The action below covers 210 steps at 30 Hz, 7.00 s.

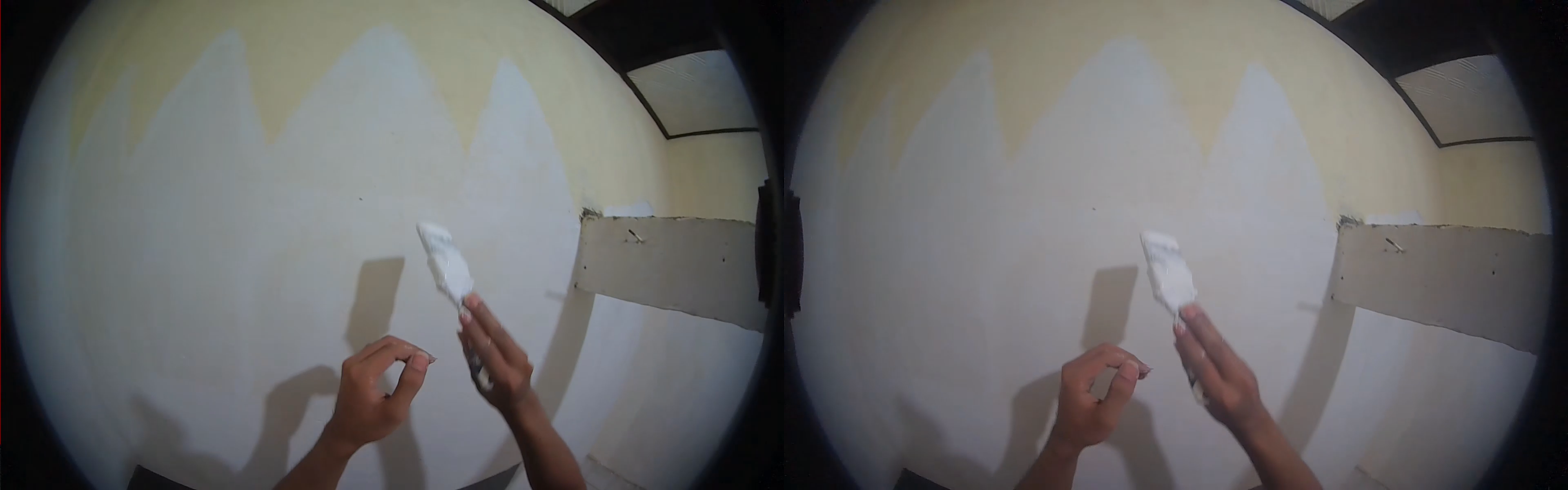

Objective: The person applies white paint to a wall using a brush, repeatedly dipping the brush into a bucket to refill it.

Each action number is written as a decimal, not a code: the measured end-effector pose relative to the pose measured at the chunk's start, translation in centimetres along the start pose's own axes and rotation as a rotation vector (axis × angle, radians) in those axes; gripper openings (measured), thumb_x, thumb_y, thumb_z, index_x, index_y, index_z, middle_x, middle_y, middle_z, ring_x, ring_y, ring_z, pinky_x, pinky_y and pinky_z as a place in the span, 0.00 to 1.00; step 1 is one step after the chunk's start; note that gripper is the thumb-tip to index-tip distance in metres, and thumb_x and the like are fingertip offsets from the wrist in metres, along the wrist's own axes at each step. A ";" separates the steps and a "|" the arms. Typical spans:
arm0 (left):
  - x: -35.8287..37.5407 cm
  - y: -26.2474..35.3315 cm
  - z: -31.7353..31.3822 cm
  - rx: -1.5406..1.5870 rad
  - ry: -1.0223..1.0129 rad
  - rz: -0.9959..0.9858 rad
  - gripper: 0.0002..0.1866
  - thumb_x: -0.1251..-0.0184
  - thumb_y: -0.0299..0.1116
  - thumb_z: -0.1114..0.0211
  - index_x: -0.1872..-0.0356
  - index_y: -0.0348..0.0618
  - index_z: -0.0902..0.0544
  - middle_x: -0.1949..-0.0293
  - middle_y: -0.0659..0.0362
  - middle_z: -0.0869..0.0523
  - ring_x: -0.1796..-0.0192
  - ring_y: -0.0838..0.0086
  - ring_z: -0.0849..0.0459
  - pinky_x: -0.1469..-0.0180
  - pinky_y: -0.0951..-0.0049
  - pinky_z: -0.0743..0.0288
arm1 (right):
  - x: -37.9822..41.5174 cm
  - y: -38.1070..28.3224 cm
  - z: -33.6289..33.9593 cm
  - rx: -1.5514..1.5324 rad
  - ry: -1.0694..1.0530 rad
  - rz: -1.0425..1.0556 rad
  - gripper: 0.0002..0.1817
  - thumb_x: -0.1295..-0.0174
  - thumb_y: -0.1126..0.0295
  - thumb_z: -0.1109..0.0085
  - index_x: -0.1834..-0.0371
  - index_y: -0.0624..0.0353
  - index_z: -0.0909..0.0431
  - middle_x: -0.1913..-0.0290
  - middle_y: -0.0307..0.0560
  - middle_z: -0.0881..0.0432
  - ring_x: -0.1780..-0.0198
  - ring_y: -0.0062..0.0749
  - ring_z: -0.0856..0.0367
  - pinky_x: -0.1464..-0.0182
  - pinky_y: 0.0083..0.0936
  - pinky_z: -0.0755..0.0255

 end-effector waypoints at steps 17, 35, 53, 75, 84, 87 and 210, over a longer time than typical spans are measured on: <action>-15.6 5.3 9.1 -0.265 0.134 -0.479 0.14 0.28 0.28 0.40 0.76 0.34 0.21 0.76 0.59 0.17 0.70 0.79 0.21 0.62 0.73 0.25 | -24.9 7.1 -6.9 0.145 0.154 0.181 0.24 0.35 0.81 0.41 0.35 0.68 0.26 0.33 0.60 0.22 0.38 0.53 0.17 0.44 0.42 0.16; -12.3 7.4 12.9 -0.286 0.290 -0.517 0.15 0.29 0.29 0.43 0.78 0.35 0.24 0.78 0.59 0.21 0.73 0.78 0.24 0.67 0.74 0.29 | -19.8 -2.8 -10.6 0.273 -0.061 0.573 0.16 0.39 0.76 0.43 0.54 0.80 0.25 0.52 0.74 0.20 0.60 0.53 0.10 0.72 0.33 0.14; -13.3 8.4 11.6 -0.278 0.211 -0.538 0.16 0.30 0.28 0.42 0.81 0.36 0.26 0.82 0.61 0.22 0.77 0.80 0.25 0.71 0.76 0.31 | -23.4 1.0 -11.5 0.404 -0.040 0.456 0.09 0.39 0.77 0.44 0.59 0.73 0.28 0.62 0.60 0.24 0.68 0.47 0.13 0.77 0.35 0.18; -13.0 7.9 11.4 -0.174 0.229 -0.477 0.17 0.29 0.28 0.42 0.81 0.36 0.26 0.82 0.61 0.24 0.77 0.81 0.26 0.72 0.76 0.31 | -20.4 -1.0 -11.9 0.388 -0.046 0.512 0.15 0.38 0.75 0.45 0.54 0.79 0.24 0.52 0.77 0.20 0.71 0.48 0.11 0.80 0.31 0.19; -12.1 9.1 11.8 -0.072 0.244 -0.487 0.17 0.30 0.28 0.44 0.82 0.36 0.26 0.82 0.60 0.24 0.78 0.80 0.28 0.74 0.76 0.34 | -19.4 2.7 -5.8 0.037 -0.066 0.286 0.25 0.33 0.76 0.38 0.31 0.60 0.25 0.39 0.59 0.16 0.45 0.54 0.12 0.43 0.39 0.16; -12.6 8.5 10.8 -0.134 0.214 -0.487 0.18 0.30 0.28 0.44 0.83 0.36 0.27 0.83 0.60 0.25 0.79 0.80 0.29 0.74 0.75 0.35 | -23.7 7.0 -4.0 0.096 -0.072 0.135 0.18 0.32 0.76 0.38 0.39 0.62 0.20 0.38 0.59 0.16 0.43 0.57 0.15 0.44 0.42 0.17; -16.0 10.8 9.7 0.093 0.110 -0.468 0.20 0.28 0.31 0.44 0.84 0.38 0.28 0.85 0.60 0.28 0.80 0.78 0.29 0.74 0.74 0.34 | -17.8 -0.6 -4.0 -0.609 -0.368 0.054 0.12 0.36 0.75 0.32 0.50 0.63 0.14 0.58 0.58 0.10 0.57 0.55 0.11 0.52 0.40 0.17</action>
Point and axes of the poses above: each hand's wrist, its own x-axis away from the middle knuckle, its own z-axis out of the back of the hand, y = z × x, the point moved 7 cm from there along -x, towards the middle knuckle
